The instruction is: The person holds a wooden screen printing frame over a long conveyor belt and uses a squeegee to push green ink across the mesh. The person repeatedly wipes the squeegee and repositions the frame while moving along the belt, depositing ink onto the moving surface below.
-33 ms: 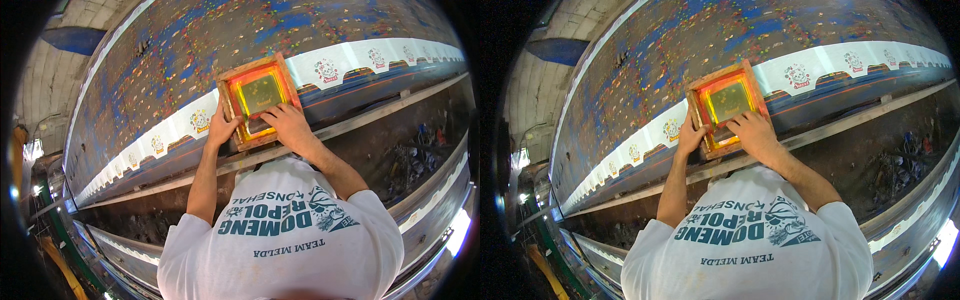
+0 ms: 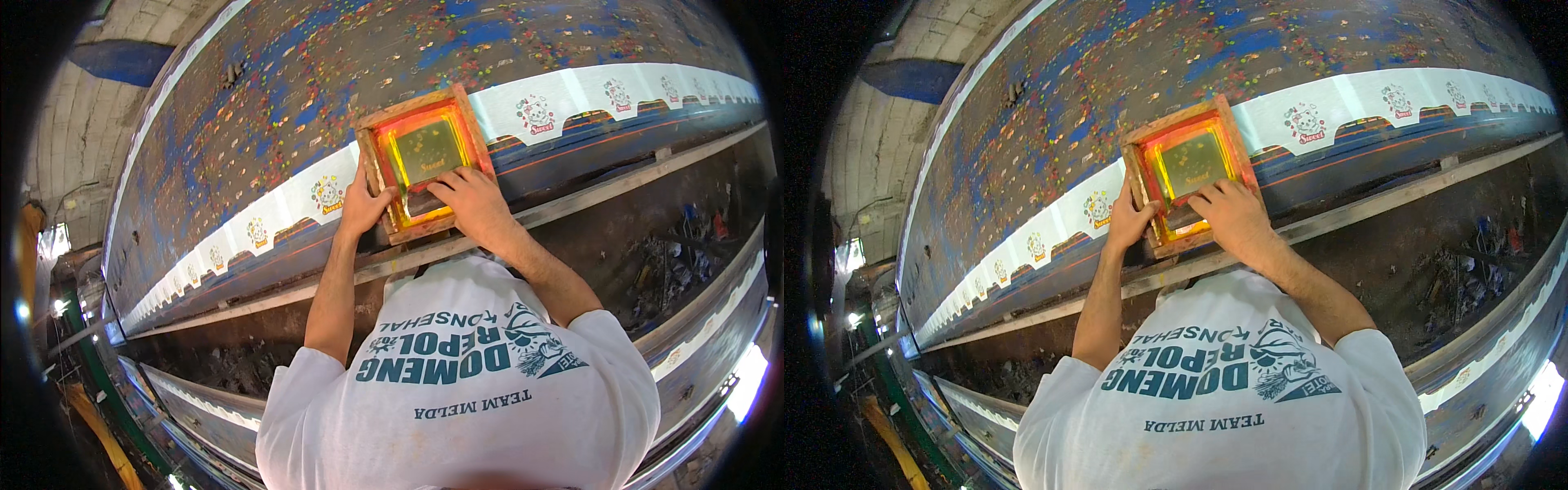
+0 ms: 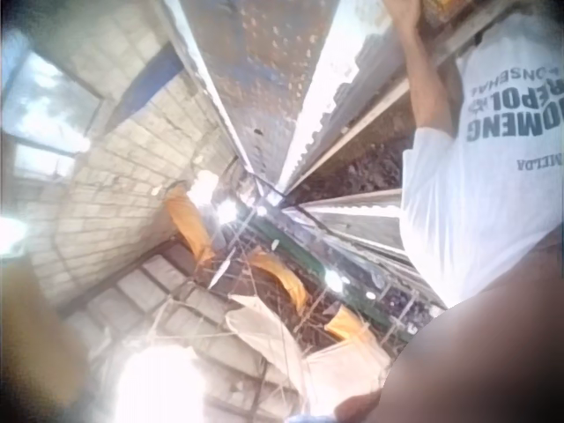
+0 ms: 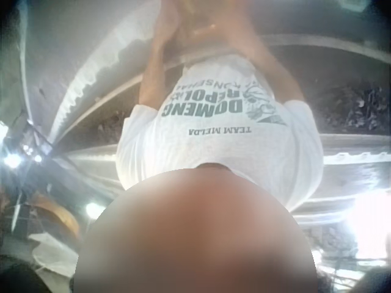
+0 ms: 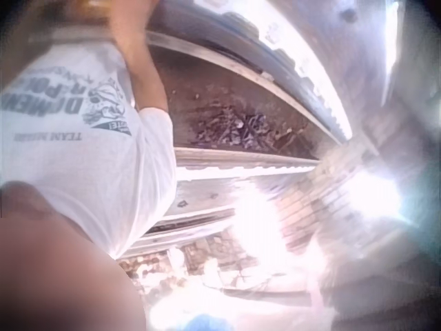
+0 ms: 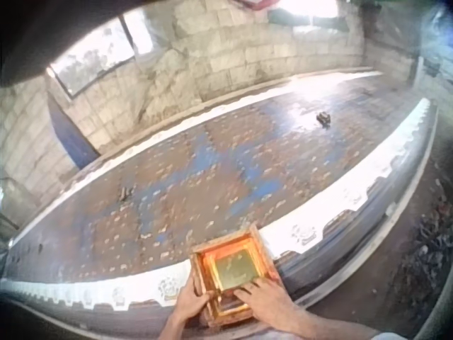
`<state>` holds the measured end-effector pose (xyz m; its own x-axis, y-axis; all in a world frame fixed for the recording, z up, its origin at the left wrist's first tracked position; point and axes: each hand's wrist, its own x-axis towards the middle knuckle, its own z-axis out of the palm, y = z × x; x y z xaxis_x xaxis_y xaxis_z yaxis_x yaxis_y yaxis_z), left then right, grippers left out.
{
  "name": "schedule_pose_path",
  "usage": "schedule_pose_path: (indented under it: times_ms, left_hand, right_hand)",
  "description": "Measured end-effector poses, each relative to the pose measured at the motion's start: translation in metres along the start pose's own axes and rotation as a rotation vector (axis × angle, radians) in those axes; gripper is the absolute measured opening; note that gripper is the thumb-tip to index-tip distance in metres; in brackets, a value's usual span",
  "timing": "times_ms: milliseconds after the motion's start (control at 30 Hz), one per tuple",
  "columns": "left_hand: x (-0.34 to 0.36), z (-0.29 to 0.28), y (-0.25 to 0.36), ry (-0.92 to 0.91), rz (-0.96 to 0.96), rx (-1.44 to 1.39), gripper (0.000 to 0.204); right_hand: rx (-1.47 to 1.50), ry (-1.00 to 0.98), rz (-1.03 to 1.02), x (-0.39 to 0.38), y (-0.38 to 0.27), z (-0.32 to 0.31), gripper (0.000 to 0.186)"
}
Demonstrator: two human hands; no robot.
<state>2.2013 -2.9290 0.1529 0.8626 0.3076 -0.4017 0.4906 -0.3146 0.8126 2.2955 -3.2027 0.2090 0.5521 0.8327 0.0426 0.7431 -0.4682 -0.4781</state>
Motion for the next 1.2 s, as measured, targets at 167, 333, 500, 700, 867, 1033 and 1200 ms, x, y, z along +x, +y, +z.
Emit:
schedule_pose_path:
  times_ms: [167, 333, 500, 700, 867, 1033, 1200]
  left_hand:
    - [0.000, 0.000, 0.002, 0.006, 0.074, 0.060, 0.114]
    - [0.010, -0.001, 0.002, -0.006, 0.056, 0.162, 0.111]
    - [0.007, -0.006, 0.011, -0.058, 0.006, 0.206, 0.117]
    - [0.003, -0.010, 0.023, -0.111, -0.039, 0.169, 0.118]
    - [0.005, -0.012, 0.020, -0.130, -0.046, 0.234, 0.117]
    - [0.006, -0.011, 0.021, -0.148, -0.045, 0.228, 0.115]
    - [0.004, -0.010, 0.029, -0.145, -0.051, 0.224, 0.115]
  right_hand:
    - [0.001, 0.000, -0.008, 0.001, -0.003, -0.008, 0.051]
    - [0.096, -0.136, 0.024, 0.042, 0.018, -0.034, 0.042]
    - [0.006, -0.074, 0.079, 0.121, 0.040, -0.027, 0.047]
    - [0.037, 0.052, 0.060, 0.075, 0.028, -0.010, 0.053]
    - [0.089, -0.057, 0.104, 0.024, 0.000, -0.018, 0.057]
    - [0.246, -0.303, 0.190, 0.061, 0.026, -0.043, 0.046]
    - [-0.039, -0.110, 0.078, 0.123, 0.044, -0.035, 0.044]
